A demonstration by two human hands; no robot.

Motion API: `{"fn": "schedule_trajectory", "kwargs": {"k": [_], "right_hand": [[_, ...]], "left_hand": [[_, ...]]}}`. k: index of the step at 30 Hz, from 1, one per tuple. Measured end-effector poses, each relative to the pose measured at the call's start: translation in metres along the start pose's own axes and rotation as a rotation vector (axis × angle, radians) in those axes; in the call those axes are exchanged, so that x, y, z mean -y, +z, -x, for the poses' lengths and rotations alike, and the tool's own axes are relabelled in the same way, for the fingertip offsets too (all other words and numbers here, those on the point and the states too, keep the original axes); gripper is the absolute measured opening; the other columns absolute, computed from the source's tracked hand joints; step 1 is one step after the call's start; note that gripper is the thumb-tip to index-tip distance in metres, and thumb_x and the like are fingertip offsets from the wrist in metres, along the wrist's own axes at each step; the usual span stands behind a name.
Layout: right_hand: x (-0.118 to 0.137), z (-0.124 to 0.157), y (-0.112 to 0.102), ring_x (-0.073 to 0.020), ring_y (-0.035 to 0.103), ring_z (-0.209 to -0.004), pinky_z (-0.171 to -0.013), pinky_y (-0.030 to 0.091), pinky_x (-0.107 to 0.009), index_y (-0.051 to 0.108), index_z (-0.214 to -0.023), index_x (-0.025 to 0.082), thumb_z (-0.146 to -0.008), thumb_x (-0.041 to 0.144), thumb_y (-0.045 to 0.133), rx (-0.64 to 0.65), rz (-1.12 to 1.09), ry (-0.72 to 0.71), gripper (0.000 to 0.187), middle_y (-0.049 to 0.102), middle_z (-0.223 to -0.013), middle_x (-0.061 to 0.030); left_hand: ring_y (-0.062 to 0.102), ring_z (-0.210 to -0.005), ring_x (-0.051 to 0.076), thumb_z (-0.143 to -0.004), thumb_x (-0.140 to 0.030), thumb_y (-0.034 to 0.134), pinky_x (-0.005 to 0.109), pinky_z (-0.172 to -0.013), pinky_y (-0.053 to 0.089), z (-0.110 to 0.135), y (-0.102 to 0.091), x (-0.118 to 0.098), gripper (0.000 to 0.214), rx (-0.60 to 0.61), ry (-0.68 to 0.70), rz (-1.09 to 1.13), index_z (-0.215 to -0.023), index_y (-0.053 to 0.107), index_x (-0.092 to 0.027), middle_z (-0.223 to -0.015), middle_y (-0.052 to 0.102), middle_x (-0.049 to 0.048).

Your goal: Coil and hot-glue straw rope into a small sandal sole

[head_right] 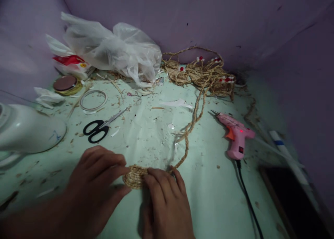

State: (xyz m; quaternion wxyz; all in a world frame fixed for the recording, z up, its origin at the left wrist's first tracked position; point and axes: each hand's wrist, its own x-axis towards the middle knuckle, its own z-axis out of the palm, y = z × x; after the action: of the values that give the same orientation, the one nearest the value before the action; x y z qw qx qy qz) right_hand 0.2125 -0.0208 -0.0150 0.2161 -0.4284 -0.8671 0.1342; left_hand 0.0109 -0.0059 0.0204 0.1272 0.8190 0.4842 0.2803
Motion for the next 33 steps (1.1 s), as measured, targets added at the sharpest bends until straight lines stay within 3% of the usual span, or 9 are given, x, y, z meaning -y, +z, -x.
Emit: {"fn": "schedule_trajectory", "kwargs": {"k": [2, 5, 8, 11, 16, 20, 26, 33], "right_hand": [[0.001, 0.003, 0.002, -0.0229, 0.056, -0.108, -0.099, 0.038, -0.043, 0.048, -0.119, 0.016, -0.073, 0.008, 0.047, -0.058, -0.042, 0.063, 0.046, 0.062, -0.116, -0.0096], [0.003, 0.005, 0.004, -0.0250, 0.050, -0.117, -0.090, 0.049, -0.040, 0.043, -0.124, 0.014, -0.077, 0.009, 0.046, -0.135, -0.087, 0.181, 0.047, 0.053, -0.124, -0.0150], [0.002, 0.006, 0.000, -0.0266, 0.047, -0.121, -0.092, 0.050, -0.042, 0.039, -0.132, 0.013, -0.081, 0.011, 0.048, -0.138, -0.107, 0.173, 0.052, 0.047, -0.131, -0.0165], [-0.004, 0.009, -0.010, -0.0268, 0.053, -0.113, -0.095, 0.048, -0.045, 0.043, -0.129, 0.017, -0.082, 0.017, 0.054, -0.247, -0.070, 0.186, 0.048, 0.053, -0.123, -0.0136], [-0.016, 0.020, -0.027, -0.0230, 0.059, -0.100, -0.086, 0.051, -0.036, 0.053, -0.116, 0.019, -0.084, 0.020, 0.058, -0.481, -0.022, 0.354, 0.032, 0.061, -0.107, -0.0090], [-0.020, 0.028, -0.025, -0.0204, 0.063, -0.090, -0.081, 0.052, -0.034, 0.059, -0.106, 0.021, -0.085, 0.018, 0.058, -0.600, -0.078, 0.442, 0.022, 0.065, -0.098, -0.0059], [-0.028, 0.030, -0.012, -0.0170, 0.064, -0.074, -0.068, 0.052, -0.028, 0.064, -0.090, 0.022, -0.084, 0.022, 0.060, -0.468, -0.246, 0.410, 0.007, 0.068, -0.083, -0.0019], [-0.032, 0.036, -0.012, -0.0163, 0.063, -0.070, -0.064, 0.050, -0.027, 0.064, -0.092, 0.022, -0.085, 0.023, 0.059, -0.476, -0.287, 0.499, 0.008, 0.068, -0.081, -0.0007]], "left_hand": [[0.051, -0.088, 0.025, -0.076, -0.019, 0.060, 0.048, -0.082, 0.038, -0.002, 0.006, 0.001, 0.024, 0.083, 0.002, 0.019, -0.100, 0.057, -0.016, -0.100, 0.061, 0.0089], [0.051, -0.090, 0.027, -0.071, -0.020, 0.065, 0.050, -0.081, 0.038, -0.006, 0.016, 0.001, 0.026, 0.218, -0.051, 0.003, -0.095, 0.058, -0.017, -0.100, 0.061, 0.0084], [0.049, -0.092, 0.027, -0.072, -0.020, 0.064, 0.050, -0.083, 0.037, -0.009, 0.018, 0.001, 0.021, 0.305, -0.078, -0.017, -0.092, 0.059, -0.018, -0.097, 0.060, 0.0071], [0.048, -0.092, 0.027, -0.073, -0.019, 0.063, 0.049, -0.084, 0.037, -0.012, 0.016, -0.001, 0.019, 0.352, -0.096, -0.014, -0.092, 0.060, -0.018, -0.097, 0.060, 0.0073], [0.048, -0.093, 0.027, -0.072, -0.016, 0.063, 0.050, -0.085, 0.036, -0.011, 0.017, -0.005, 0.022, 0.312, -0.094, -0.010, -0.093, 0.060, -0.017, -0.098, 0.059, 0.0079], [0.049, -0.092, 0.027, -0.071, -0.012, 0.061, 0.049, -0.085, 0.036, -0.006, 0.021, -0.006, 0.026, 0.219, -0.074, -0.008, -0.096, 0.059, -0.017, -0.097, 0.058, 0.0083], [0.050, -0.095, 0.027, -0.067, -0.012, 0.067, 0.048, -0.087, 0.036, 0.002, 0.025, 0.000, 0.041, 0.140, -0.043, 0.033, -0.106, 0.057, -0.017, -0.102, 0.057, 0.0085], [0.050, -0.093, 0.027, -0.070, -0.013, 0.062, 0.047, -0.083, 0.040, 0.001, 0.029, 0.001, 0.030, 0.090, 0.011, 0.034, -0.100, 0.058, -0.015, -0.099, 0.056, 0.0102]]}}
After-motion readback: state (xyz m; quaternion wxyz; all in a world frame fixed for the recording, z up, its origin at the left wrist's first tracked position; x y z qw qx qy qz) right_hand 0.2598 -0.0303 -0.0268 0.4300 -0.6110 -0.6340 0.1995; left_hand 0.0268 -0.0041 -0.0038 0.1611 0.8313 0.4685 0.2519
